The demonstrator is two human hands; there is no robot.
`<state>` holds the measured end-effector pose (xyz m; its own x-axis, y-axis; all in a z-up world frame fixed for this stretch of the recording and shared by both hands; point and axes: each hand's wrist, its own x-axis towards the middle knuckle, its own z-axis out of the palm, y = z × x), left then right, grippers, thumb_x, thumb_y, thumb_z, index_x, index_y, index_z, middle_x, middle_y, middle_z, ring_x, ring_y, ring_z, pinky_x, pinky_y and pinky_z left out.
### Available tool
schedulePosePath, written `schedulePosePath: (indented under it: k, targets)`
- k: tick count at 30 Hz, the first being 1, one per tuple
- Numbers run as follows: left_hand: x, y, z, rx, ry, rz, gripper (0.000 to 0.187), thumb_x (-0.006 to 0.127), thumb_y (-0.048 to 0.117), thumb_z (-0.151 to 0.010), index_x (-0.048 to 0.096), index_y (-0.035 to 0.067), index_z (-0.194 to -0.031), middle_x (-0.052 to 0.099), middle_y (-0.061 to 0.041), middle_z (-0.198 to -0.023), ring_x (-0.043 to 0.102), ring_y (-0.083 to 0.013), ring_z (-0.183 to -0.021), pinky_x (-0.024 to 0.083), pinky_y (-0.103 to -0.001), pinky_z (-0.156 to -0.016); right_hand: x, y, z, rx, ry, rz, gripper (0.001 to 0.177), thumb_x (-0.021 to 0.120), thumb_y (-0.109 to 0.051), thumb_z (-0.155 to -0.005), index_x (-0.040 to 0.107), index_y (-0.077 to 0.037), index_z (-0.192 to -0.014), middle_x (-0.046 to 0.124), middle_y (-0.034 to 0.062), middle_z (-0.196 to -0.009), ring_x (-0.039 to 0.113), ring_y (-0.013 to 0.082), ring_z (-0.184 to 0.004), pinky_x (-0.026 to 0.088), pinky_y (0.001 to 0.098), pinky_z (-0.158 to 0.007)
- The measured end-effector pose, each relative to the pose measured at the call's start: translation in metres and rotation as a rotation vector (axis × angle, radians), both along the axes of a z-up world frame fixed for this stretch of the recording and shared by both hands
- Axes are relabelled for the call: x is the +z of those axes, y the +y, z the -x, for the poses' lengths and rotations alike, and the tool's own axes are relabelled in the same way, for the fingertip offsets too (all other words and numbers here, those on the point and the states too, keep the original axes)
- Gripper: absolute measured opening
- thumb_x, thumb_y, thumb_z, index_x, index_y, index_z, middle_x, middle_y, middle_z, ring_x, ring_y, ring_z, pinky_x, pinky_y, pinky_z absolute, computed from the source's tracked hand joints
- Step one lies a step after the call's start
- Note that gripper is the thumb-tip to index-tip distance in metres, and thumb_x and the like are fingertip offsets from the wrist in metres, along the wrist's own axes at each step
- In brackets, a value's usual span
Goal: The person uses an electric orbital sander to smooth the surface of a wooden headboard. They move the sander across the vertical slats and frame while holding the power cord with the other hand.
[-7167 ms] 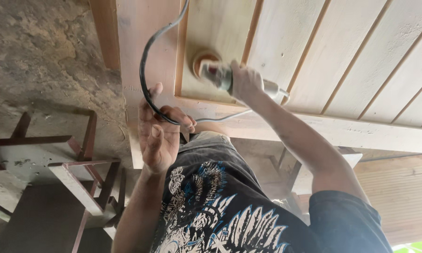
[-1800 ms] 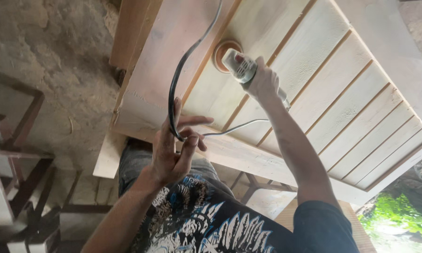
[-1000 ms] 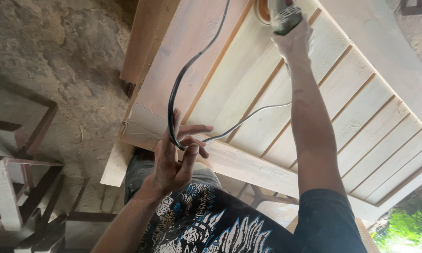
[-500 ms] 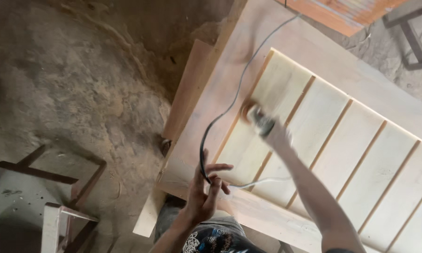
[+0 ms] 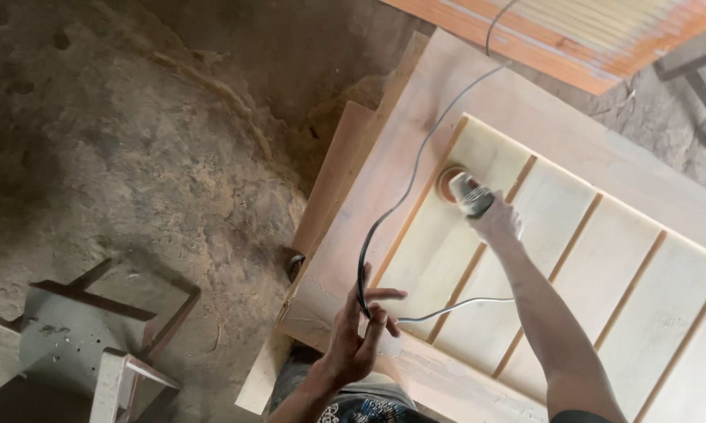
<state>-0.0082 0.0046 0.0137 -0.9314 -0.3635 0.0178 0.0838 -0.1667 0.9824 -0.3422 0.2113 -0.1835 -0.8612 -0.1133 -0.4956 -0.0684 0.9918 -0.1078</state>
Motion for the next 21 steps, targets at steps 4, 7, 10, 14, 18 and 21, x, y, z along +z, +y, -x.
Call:
schedulePosePath:
  k: [4,7,10,14,18,21]
  targets:
    - [0.003,0.002,0.001,-0.011,-0.033,-0.004,0.064,0.041,0.001,-0.108,0.009,0.008,-0.163,0.070,-0.019,-0.129,0.073,-0.0175,-0.072,0.066,-0.032,-0.067,-0.031,-0.004,0.016,-0.062,0.165,0.248,0.084,0.091,-0.033,-0.064,0.048,-0.001,-0.129,0.070,0.0235,-0.111,0.072,0.0409,-0.101,0.060,0.0504,-0.087]
    - [-0.010,-0.001,0.000,-0.011,-0.051,0.047,0.065,0.041,0.000,-0.108,0.008,0.007,-0.163,0.066,-0.019,-0.131,0.073,-0.0188,-0.078,0.065,-0.033,-0.073,-0.045,0.011,0.029,-0.053,0.300,0.315,0.087,0.093,-0.036,-0.065,0.048,0.002,-0.129,0.068,0.0264,-0.113,0.068,0.0445,-0.104,0.057,0.0518,-0.088]
    - [-0.016,-0.001,-0.013,0.032,-0.086,0.056,0.061,0.039,0.004,-0.110,0.011,0.008,-0.163,0.070,-0.016,-0.129,0.073,-0.0161,-0.077,0.066,-0.031,-0.072,-0.036,0.045,-0.037,-0.033,0.115,0.148,0.082,0.088,-0.038,-0.073,0.047,-0.004,-0.136,0.071,0.0249,-0.110,0.071,0.0434,-0.100,0.059,0.0535,-0.085]
    - [-0.011,-0.007,-0.011,0.053,-0.124,0.064,0.061,0.042,0.008,-0.110,0.013,0.006,-0.163,0.068,-0.016,-0.130,0.075,-0.0166,-0.080,0.064,-0.031,-0.075,-0.006,0.031,-0.121,0.210,-0.083,0.036,0.062,0.082,-0.030,-0.077,0.047,-0.014,-0.126,0.072,0.0186,-0.098,0.074,0.0390,-0.085,0.062,0.0537,-0.074]
    - [-0.008,-0.005,-0.009,0.020,-0.154,0.024,0.064,0.042,0.005,-0.108,0.011,0.003,-0.163,0.068,-0.016,-0.131,0.074,-0.0164,-0.080,0.063,-0.030,-0.074,-0.002,0.031,-0.157,0.349,-0.097,0.012,0.060,0.084,-0.029,-0.072,0.047,-0.017,-0.117,0.070,0.0190,-0.089,0.073,0.0406,-0.080,0.059,0.0558,-0.069]
    - [-0.003,-0.007,-0.014,0.009,-0.213,0.049,0.065,0.043,0.001,-0.107,0.012,0.003,-0.163,0.068,-0.017,-0.131,0.074,-0.0171,-0.081,0.061,-0.030,-0.073,-0.010,0.029,-0.116,0.245,-0.113,-0.036,0.055,0.082,-0.031,-0.080,0.047,-0.015,-0.119,0.071,0.0170,-0.096,0.074,0.0370,-0.080,0.062,0.0507,-0.066]
